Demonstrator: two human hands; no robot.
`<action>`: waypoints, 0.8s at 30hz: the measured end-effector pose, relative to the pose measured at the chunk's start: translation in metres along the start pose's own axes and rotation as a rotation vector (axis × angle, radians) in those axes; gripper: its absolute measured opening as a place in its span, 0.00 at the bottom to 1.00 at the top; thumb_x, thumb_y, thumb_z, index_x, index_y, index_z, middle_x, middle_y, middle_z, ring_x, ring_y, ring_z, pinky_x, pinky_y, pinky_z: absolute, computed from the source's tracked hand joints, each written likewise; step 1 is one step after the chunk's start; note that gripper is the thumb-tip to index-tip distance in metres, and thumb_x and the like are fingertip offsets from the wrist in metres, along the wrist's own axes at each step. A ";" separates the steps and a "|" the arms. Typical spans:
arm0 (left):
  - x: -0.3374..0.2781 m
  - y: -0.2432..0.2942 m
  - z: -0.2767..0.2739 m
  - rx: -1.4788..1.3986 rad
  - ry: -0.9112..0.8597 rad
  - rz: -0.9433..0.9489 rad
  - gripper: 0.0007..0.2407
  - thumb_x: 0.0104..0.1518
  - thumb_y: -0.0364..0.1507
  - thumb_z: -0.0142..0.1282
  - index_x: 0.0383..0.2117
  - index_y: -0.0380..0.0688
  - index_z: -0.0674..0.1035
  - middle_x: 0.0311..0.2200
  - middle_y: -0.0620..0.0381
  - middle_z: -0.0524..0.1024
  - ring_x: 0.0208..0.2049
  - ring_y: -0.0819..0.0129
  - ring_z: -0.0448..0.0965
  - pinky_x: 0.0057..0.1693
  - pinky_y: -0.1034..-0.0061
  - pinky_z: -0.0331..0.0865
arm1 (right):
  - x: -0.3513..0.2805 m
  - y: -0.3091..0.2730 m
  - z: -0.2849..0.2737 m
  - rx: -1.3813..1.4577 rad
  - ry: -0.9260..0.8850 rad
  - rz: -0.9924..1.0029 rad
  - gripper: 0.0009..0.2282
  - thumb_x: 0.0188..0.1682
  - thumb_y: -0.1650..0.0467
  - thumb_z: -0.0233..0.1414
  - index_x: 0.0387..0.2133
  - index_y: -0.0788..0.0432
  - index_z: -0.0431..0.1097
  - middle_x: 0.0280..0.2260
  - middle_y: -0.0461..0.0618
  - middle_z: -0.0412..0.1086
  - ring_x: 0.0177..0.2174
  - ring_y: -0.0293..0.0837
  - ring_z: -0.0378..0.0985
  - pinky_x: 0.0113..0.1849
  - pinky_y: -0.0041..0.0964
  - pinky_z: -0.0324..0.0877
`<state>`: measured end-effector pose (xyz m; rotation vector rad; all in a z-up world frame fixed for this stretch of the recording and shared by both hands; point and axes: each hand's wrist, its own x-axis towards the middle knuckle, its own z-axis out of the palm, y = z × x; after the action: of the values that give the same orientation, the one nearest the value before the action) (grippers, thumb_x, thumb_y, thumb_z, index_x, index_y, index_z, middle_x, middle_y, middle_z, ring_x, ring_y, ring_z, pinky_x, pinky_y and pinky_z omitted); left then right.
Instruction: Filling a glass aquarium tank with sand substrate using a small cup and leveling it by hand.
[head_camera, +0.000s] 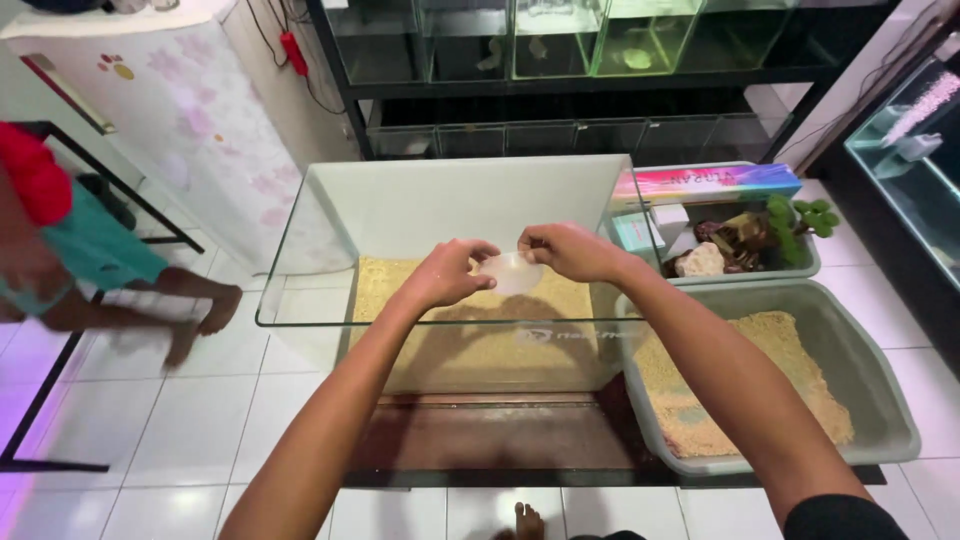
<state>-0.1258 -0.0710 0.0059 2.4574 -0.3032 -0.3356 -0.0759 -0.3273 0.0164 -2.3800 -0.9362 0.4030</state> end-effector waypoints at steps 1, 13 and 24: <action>-0.004 0.011 -0.004 0.008 0.016 0.005 0.20 0.58 0.33 0.67 0.59 0.52 0.83 0.55 0.51 0.85 0.60 0.47 0.83 0.67 0.52 0.76 | -0.003 0.000 -0.002 -0.023 0.036 -0.004 0.06 0.59 0.65 0.54 0.39 0.53 0.70 0.36 0.58 0.78 0.45 0.64 0.82 0.50 0.58 0.75; 0.010 0.086 0.009 0.185 0.326 0.284 0.10 0.61 0.35 0.67 0.47 0.62 0.86 0.50 0.65 0.86 0.60 0.55 0.81 0.64 0.52 0.75 | -0.082 0.015 -0.007 -0.512 0.829 -0.308 0.03 0.60 0.66 0.59 0.41 0.49 0.74 0.42 0.47 0.73 0.53 0.57 0.77 0.59 0.56 0.67; 0.064 0.213 0.153 0.365 0.361 0.582 0.08 0.62 0.32 0.66 0.45 0.58 0.83 0.43 0.62 0.84 0.56 0.55 0.82 0.62 0.59 0.75 | -0.252 0.103 -0.025 -0.539 0.858 0.059 0.03 0.63 0.68 0.55 0.46 0.45 0.72 0.43 0.41 0.70 0.47 0.50 0.81 0.48 0.47 0.79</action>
<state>-0.1423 -0.3407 0.0098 2.5664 -0.9547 0.4414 -0.1893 -0.5750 -0.0051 -2.6298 -0.5907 -0.9047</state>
